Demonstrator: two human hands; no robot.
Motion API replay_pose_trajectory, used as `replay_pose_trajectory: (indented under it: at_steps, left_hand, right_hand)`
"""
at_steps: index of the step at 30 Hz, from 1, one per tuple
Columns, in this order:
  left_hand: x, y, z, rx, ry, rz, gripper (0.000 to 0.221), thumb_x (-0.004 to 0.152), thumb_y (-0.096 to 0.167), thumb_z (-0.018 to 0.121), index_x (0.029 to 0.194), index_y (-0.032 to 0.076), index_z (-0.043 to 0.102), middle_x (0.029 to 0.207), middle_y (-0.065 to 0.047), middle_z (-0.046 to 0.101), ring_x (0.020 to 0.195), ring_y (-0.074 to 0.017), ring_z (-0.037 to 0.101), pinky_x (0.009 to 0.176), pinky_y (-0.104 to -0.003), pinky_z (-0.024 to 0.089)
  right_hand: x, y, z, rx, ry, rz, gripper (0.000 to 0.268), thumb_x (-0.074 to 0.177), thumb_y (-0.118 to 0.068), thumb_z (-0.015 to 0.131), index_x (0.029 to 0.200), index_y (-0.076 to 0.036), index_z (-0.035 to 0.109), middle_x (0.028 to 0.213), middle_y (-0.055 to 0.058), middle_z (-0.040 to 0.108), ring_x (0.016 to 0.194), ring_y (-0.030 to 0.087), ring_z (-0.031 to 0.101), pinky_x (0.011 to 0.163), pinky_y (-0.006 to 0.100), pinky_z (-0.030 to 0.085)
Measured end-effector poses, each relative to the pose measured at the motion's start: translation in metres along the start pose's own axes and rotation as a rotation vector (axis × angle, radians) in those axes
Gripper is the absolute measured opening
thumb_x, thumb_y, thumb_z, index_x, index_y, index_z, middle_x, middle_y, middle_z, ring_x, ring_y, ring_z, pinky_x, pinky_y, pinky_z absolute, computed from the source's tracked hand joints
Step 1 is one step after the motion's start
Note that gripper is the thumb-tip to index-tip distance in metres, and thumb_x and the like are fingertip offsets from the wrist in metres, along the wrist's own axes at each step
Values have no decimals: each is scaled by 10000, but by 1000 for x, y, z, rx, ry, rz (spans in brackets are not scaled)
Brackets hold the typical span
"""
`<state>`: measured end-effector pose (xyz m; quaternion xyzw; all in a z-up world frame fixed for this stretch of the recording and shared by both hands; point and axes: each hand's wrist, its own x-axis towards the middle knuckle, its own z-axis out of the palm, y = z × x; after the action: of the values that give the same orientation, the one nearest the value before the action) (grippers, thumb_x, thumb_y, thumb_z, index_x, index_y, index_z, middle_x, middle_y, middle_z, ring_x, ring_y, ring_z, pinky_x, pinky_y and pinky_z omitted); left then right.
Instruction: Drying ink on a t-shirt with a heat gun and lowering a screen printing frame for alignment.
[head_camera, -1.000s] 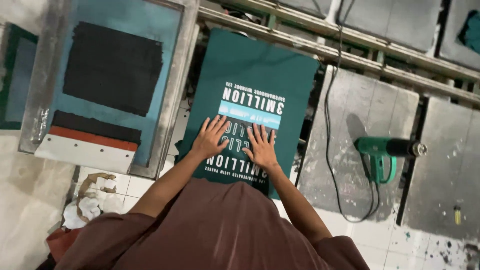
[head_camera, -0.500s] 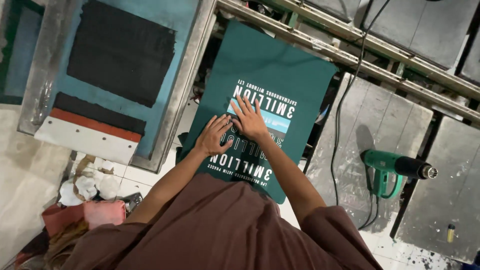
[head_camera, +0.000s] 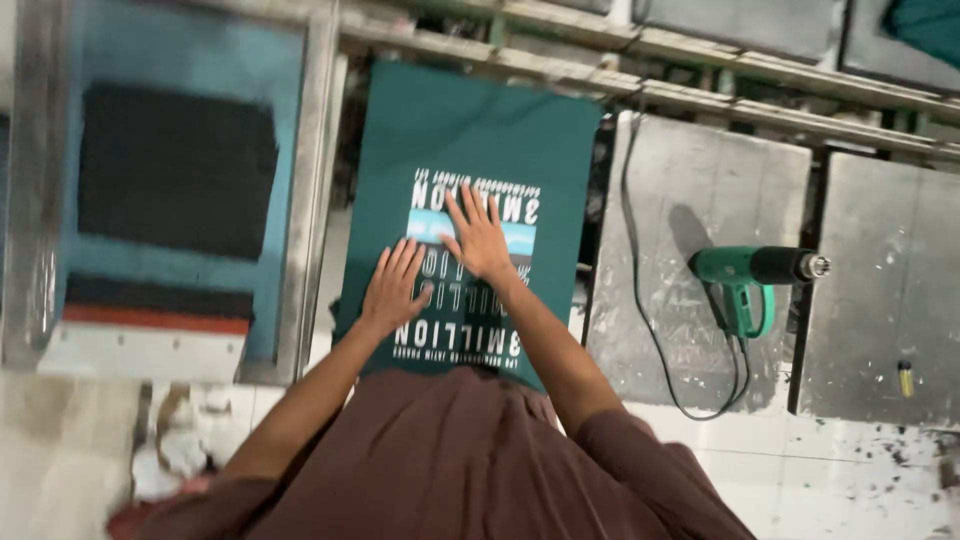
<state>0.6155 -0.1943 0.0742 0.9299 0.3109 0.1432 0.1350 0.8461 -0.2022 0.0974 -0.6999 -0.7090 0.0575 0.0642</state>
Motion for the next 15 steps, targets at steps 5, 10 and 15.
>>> replay_pose_trajectory:
  at_steps: [5,10,15]
  left_hand:
    - [21,9,1,2,-40,-24,809,976,596,468,1562,41,412,1623,-221,378,1518,-366,327,1256,-523,183]
    - [58,5,7,101,-188,-21,854,961,636,485,1596,86,335,1687,-165,259,1553,-341,246,1268,-536,167]
    - [64,5,0,146,-216,5,843,988,638,457,1614,97,292,1702,-148,217,1566,-325,205,1266,-520,137]
  right_hand:
    - [-45,21,-27,49,-32,140,811,1019,-637,379,1661,-177,194,1677,217,242,1555,380,238,1250,592,147]
    - [-91,40,-16,50,-7,283,809,1016,-652,373,1656,-189,199,1693,197,201,1564,359,201,1244,587,140]
    - [-137,61,-31,253,141,528,907,967,-567,580,1667,-171,159,1684,255,148,1536,446,195,1159,710,209]
